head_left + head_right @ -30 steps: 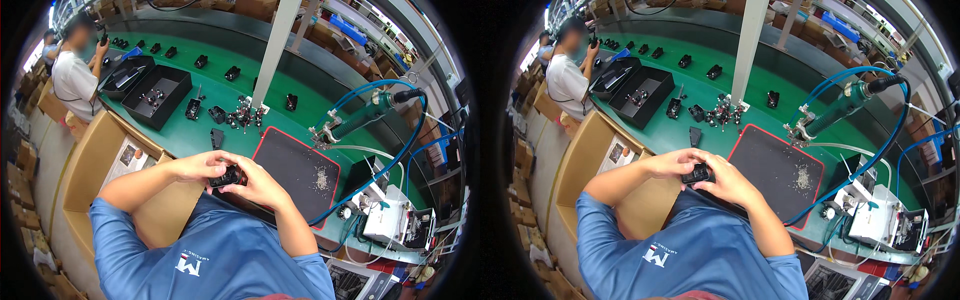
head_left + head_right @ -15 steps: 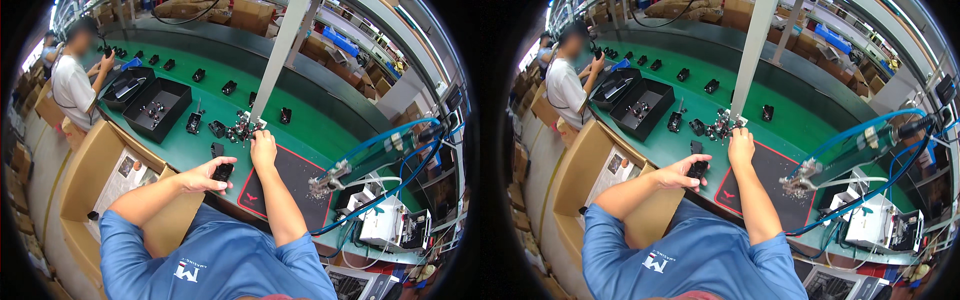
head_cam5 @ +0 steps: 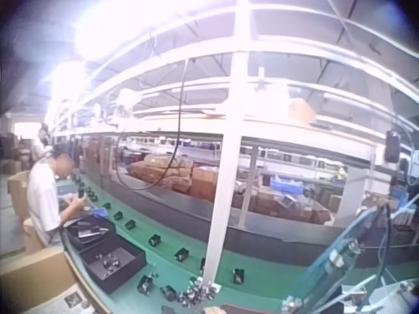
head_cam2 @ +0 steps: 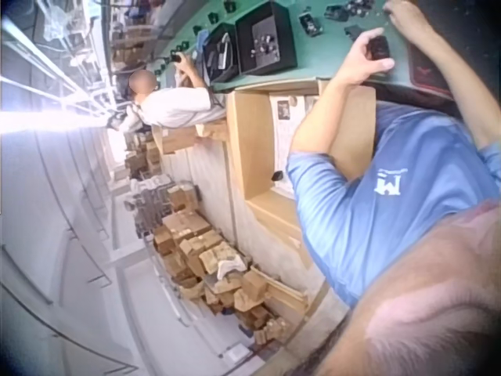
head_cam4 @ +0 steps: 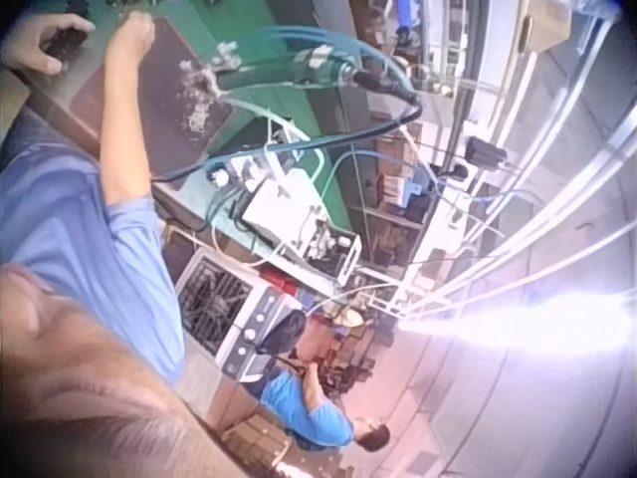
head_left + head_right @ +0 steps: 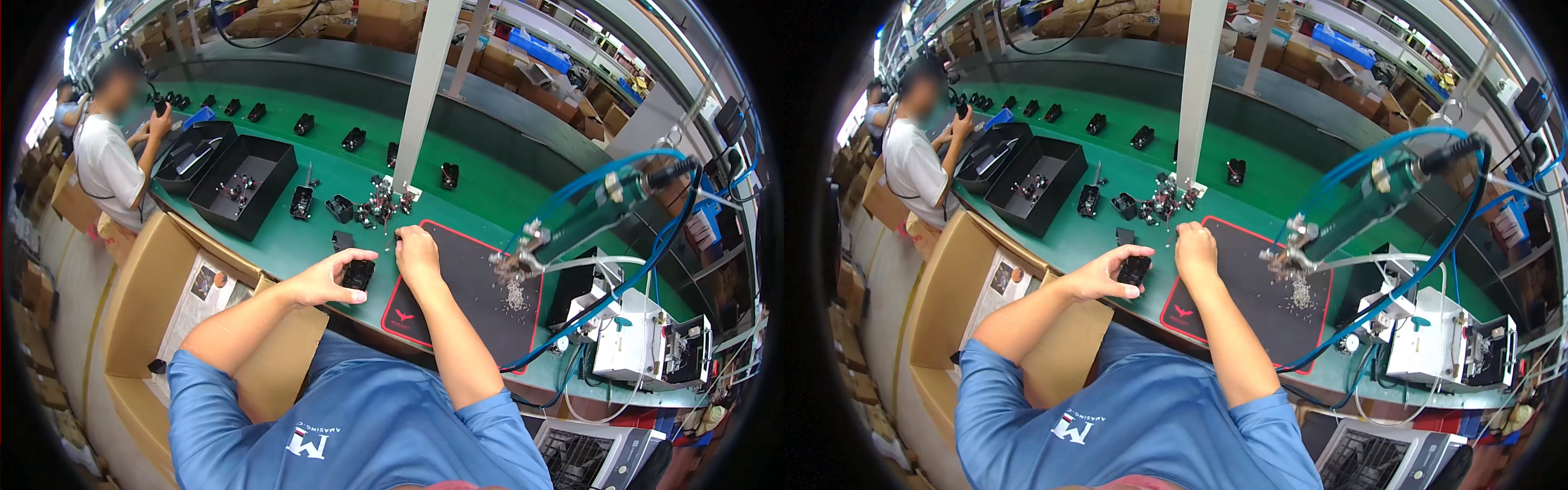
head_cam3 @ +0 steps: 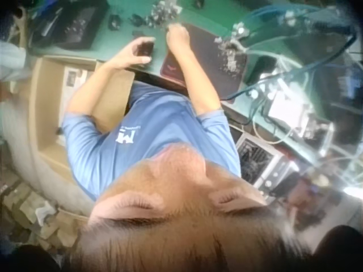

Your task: Manually assemble components and use a pneumatic screw driver to fasten parts on an assembly line.

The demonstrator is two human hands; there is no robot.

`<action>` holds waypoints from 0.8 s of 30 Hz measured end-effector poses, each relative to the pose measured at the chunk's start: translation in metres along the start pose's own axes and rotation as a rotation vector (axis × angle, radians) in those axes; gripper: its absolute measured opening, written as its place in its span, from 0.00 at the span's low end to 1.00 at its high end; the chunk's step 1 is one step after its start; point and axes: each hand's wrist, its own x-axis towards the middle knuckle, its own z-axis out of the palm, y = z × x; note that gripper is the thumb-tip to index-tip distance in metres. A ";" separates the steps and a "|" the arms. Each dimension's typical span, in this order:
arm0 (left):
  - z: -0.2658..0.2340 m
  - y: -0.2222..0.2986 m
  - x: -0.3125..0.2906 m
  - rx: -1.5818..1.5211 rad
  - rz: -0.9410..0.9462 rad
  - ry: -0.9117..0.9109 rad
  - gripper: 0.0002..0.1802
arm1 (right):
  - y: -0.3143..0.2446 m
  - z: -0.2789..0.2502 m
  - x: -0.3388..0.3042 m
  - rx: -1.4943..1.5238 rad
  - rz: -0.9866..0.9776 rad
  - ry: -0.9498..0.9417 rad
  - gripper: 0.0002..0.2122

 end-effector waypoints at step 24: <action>0.102 -0.030 0.104 0.822 0.433 0.139 0.46 | 0.009 -0.137 -0.183 0.250 0.390 0.133 0.22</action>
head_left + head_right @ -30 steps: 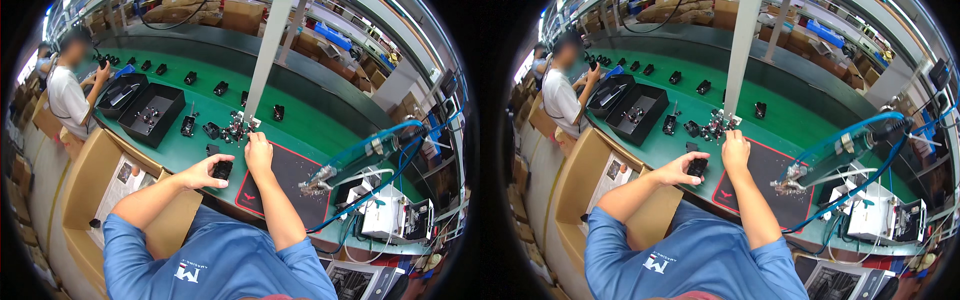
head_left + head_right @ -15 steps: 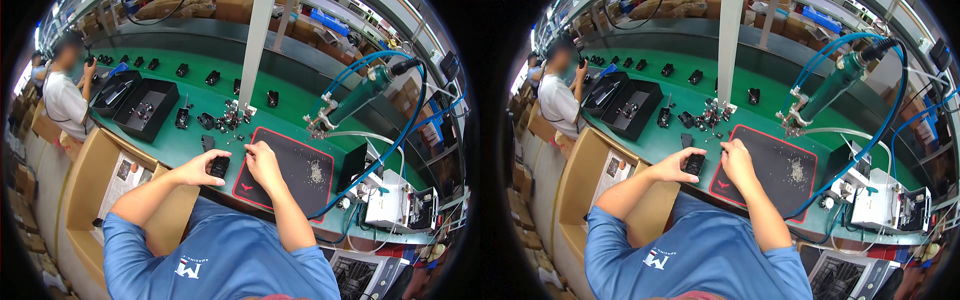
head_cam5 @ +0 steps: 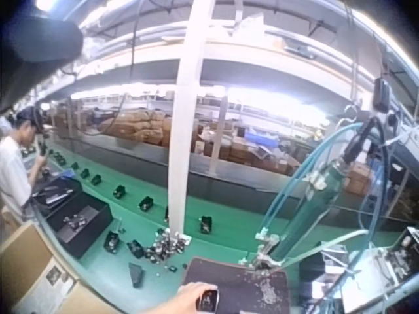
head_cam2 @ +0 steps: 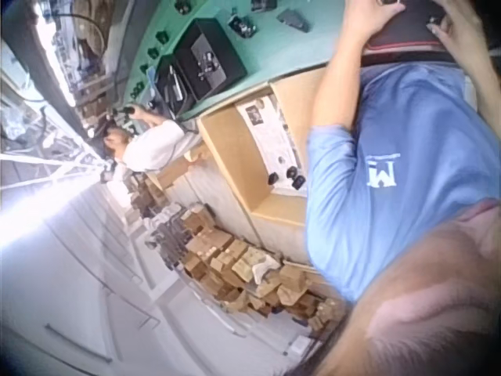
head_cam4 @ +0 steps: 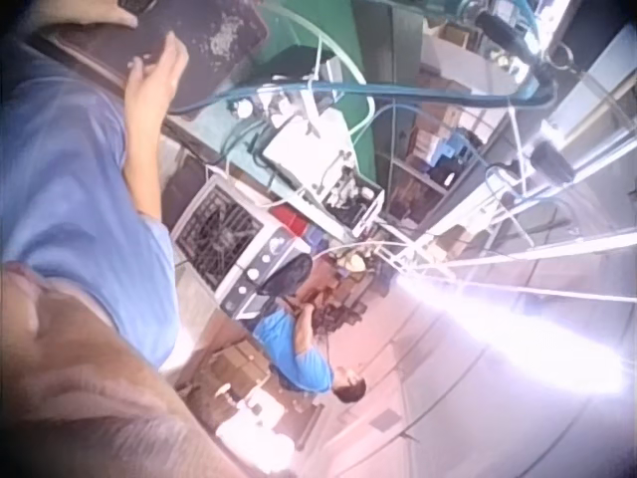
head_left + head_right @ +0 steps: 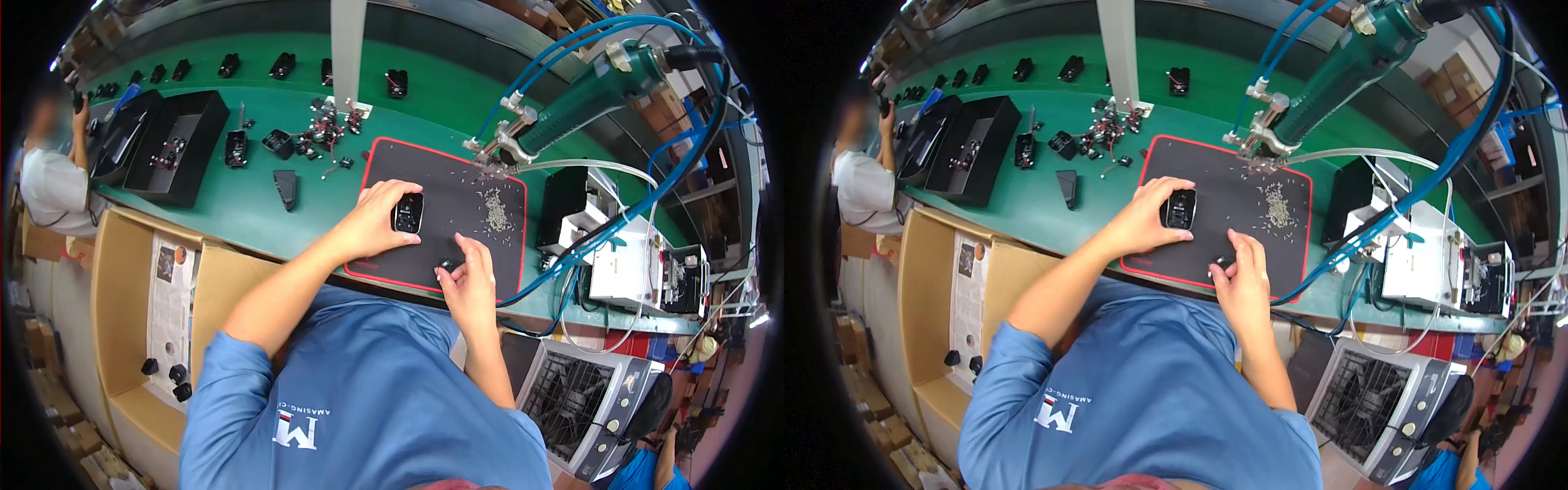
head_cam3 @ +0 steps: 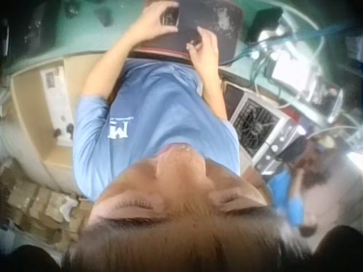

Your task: Manually assemble components and use a pneumatic screw driver to fasten parts on an assembly line.

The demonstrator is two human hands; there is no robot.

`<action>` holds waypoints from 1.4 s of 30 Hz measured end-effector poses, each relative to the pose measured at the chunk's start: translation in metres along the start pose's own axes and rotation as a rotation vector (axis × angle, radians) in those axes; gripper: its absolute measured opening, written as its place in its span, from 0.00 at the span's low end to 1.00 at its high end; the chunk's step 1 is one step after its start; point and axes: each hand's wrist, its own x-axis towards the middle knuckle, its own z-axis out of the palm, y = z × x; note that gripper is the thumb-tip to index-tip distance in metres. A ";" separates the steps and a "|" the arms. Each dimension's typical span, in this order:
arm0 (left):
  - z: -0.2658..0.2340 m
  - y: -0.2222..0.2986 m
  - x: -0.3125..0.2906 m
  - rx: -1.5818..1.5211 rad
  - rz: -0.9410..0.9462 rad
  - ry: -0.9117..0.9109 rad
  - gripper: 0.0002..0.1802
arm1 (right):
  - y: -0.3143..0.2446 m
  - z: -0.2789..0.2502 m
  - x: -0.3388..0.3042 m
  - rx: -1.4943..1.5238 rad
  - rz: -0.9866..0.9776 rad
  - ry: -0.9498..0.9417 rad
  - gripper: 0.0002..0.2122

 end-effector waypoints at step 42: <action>0.011 0.009 -0.023 0.140 0.234 -0.003 0.48 | -0.006 0.032 0.007 0.072 -0.340 0.140 0.06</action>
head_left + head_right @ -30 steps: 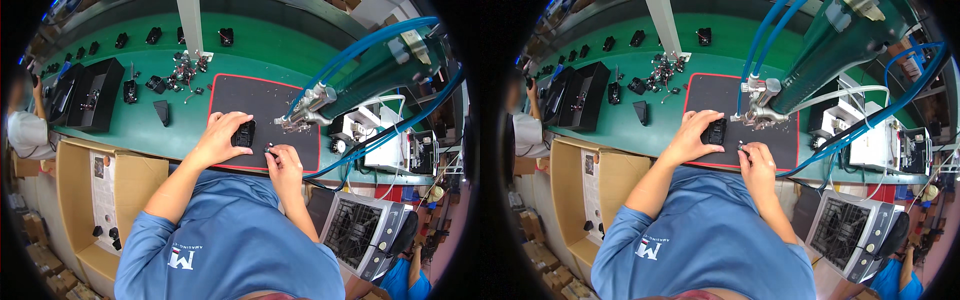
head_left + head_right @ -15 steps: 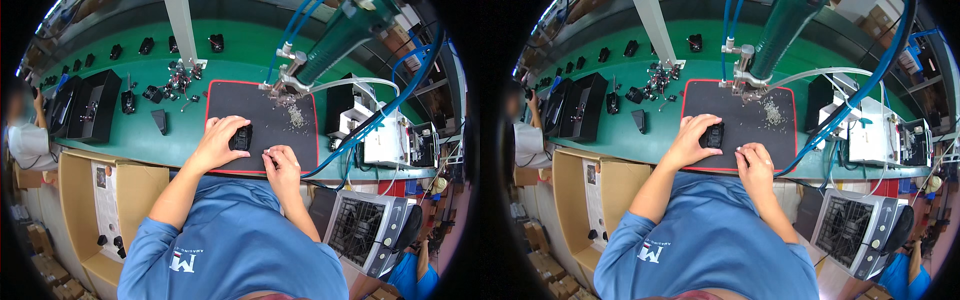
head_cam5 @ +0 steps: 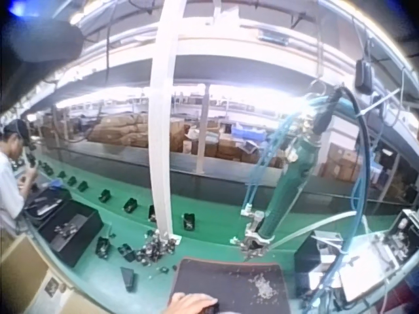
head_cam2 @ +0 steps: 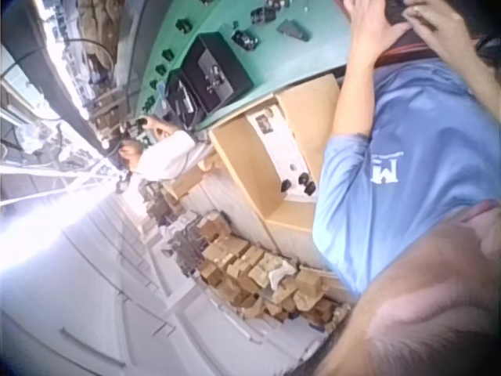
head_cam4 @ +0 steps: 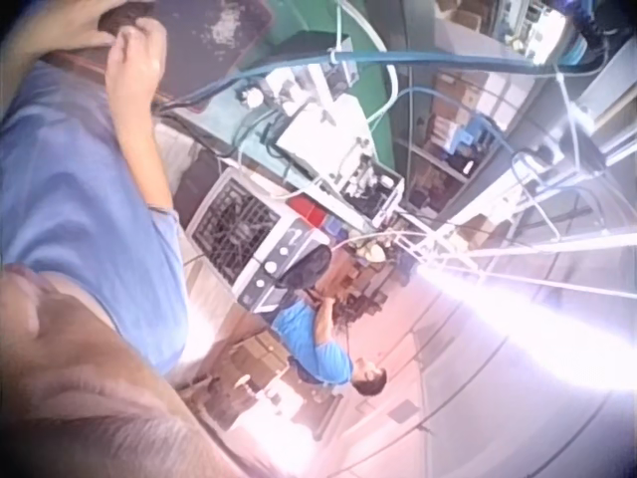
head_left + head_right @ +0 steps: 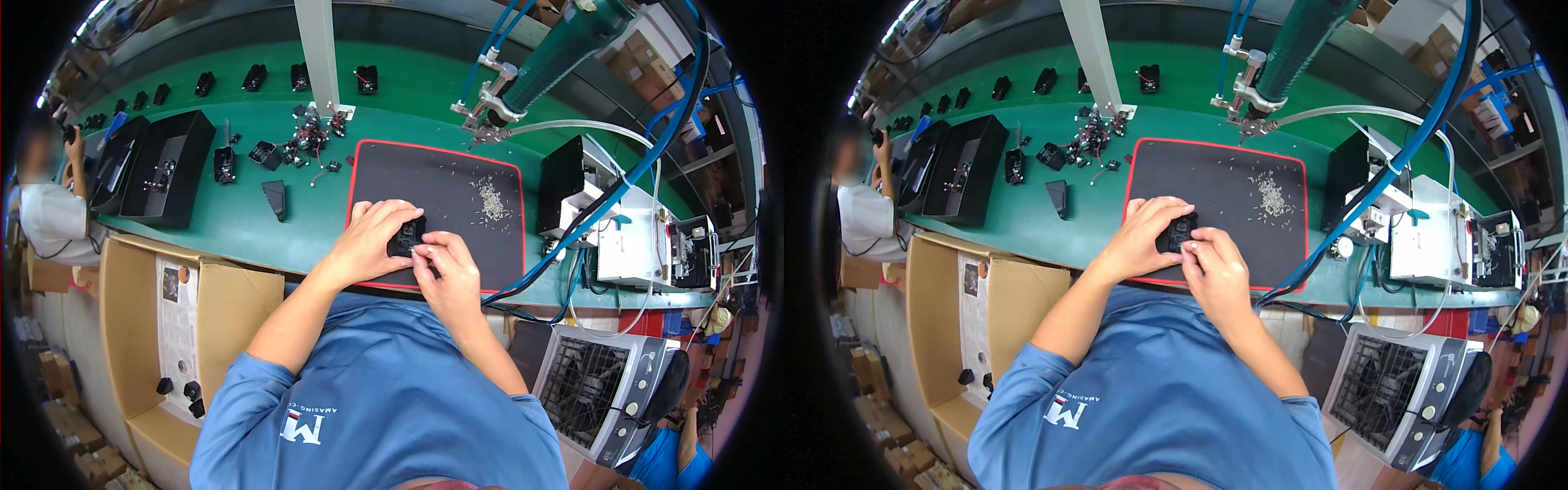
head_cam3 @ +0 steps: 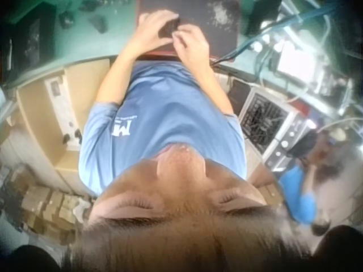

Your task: Manually assemble components and use a pneumatic screw driver to fasten parts on an assembly line.

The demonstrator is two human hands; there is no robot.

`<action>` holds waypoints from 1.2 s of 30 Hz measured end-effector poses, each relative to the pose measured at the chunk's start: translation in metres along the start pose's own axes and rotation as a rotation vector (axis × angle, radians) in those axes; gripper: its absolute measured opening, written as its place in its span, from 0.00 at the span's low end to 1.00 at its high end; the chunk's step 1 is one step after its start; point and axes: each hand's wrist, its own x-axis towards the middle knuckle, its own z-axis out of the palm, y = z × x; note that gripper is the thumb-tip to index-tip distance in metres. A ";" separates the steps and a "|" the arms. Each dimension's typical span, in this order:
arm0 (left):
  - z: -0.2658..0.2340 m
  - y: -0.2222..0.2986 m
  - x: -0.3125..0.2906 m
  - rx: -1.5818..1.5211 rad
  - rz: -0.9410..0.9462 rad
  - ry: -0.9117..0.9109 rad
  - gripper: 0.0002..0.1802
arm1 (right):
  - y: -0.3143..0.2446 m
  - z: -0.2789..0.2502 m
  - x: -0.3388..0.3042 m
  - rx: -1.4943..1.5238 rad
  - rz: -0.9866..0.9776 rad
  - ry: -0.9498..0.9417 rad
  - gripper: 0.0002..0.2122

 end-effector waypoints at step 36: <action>0.002 0.000 0.001 -0.029 -0.027 0.089 0.27 | -0.062 -0.073 0.185 0.511 0.022 0.341 0.22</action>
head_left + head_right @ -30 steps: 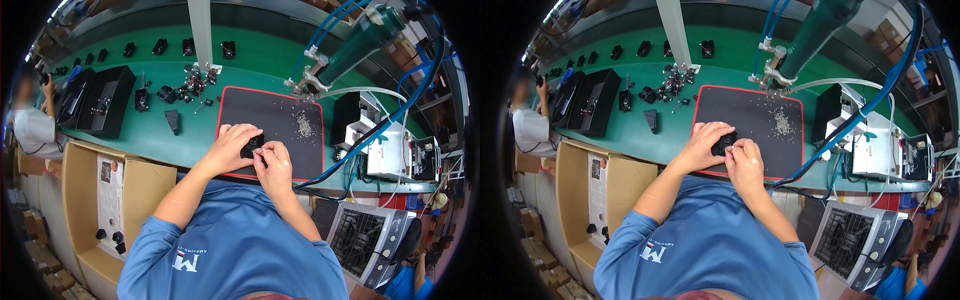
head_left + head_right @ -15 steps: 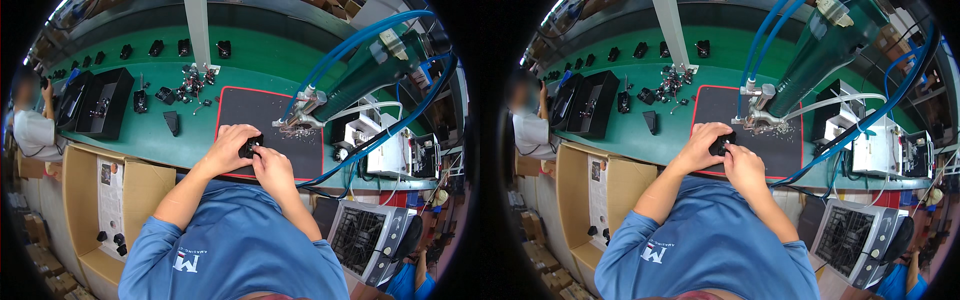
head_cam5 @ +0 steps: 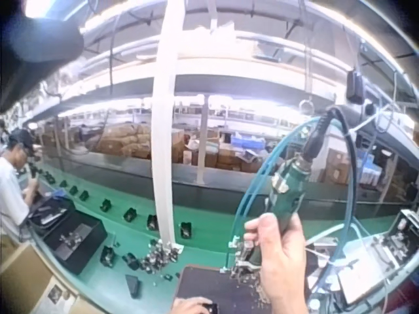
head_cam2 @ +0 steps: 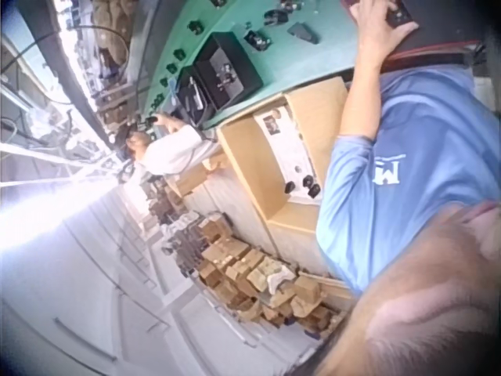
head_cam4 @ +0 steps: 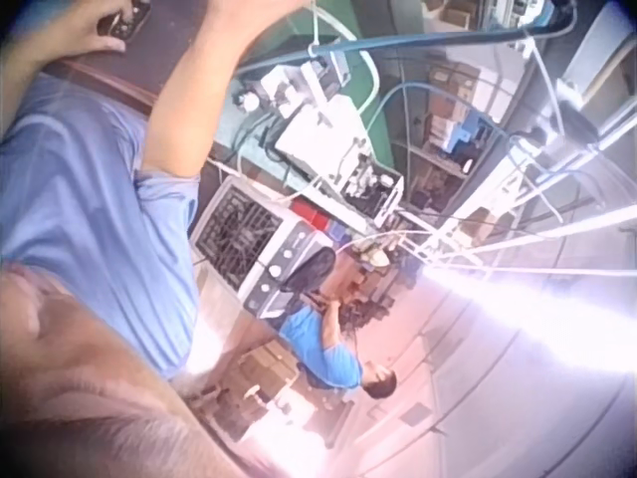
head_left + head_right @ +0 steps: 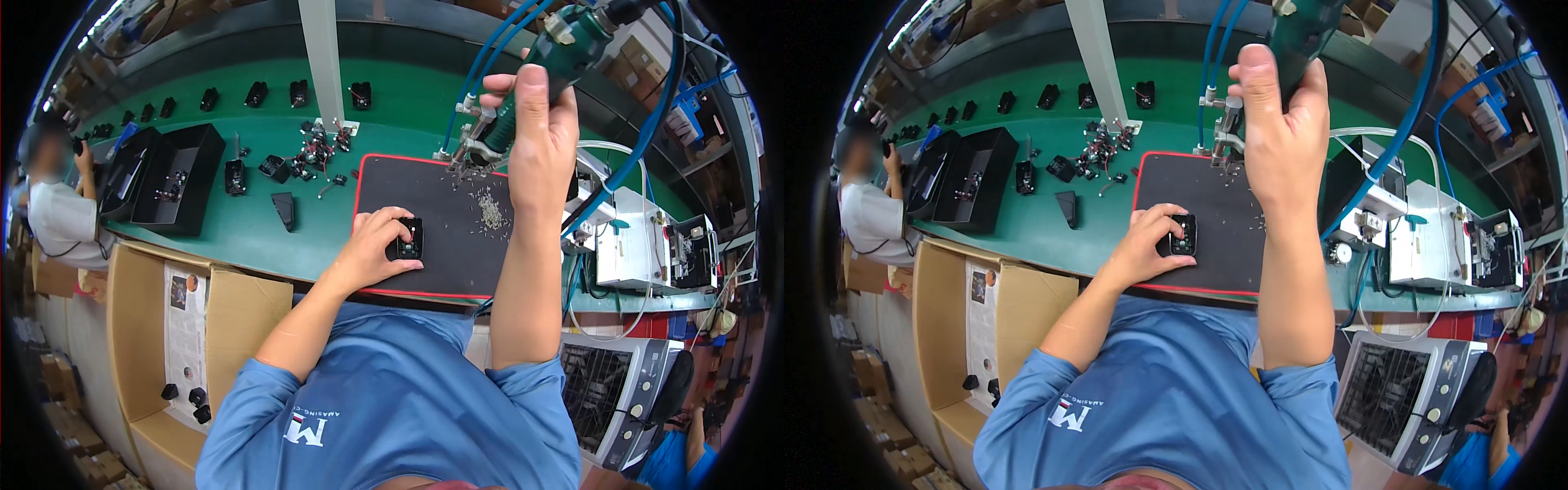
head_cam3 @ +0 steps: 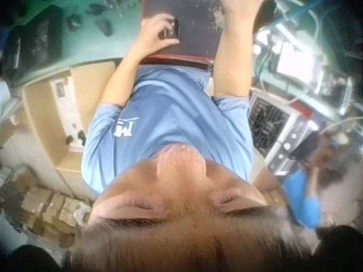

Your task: Manually assemble components and use a pneumatic screw driver to fasten parts on an assembly line.

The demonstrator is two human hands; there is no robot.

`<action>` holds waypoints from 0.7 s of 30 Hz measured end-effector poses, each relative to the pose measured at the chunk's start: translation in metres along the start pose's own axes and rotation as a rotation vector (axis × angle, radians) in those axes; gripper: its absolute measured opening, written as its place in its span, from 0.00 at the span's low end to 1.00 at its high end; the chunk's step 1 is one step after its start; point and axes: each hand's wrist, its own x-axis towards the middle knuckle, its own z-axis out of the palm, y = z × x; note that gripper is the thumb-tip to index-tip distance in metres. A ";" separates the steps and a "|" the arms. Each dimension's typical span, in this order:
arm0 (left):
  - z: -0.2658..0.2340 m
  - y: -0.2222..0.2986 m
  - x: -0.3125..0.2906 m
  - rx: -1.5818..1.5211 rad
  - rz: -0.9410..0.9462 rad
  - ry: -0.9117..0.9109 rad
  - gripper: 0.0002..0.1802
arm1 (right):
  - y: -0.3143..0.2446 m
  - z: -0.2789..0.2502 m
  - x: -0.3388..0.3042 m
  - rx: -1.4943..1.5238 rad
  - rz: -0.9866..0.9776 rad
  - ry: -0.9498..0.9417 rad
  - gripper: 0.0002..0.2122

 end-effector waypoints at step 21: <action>0.000 -0.001 -0.001 0.004 -0.030 0.025 0.22 | 0.023 0.012 -0.087 0.253 0.147 -0.180 0.50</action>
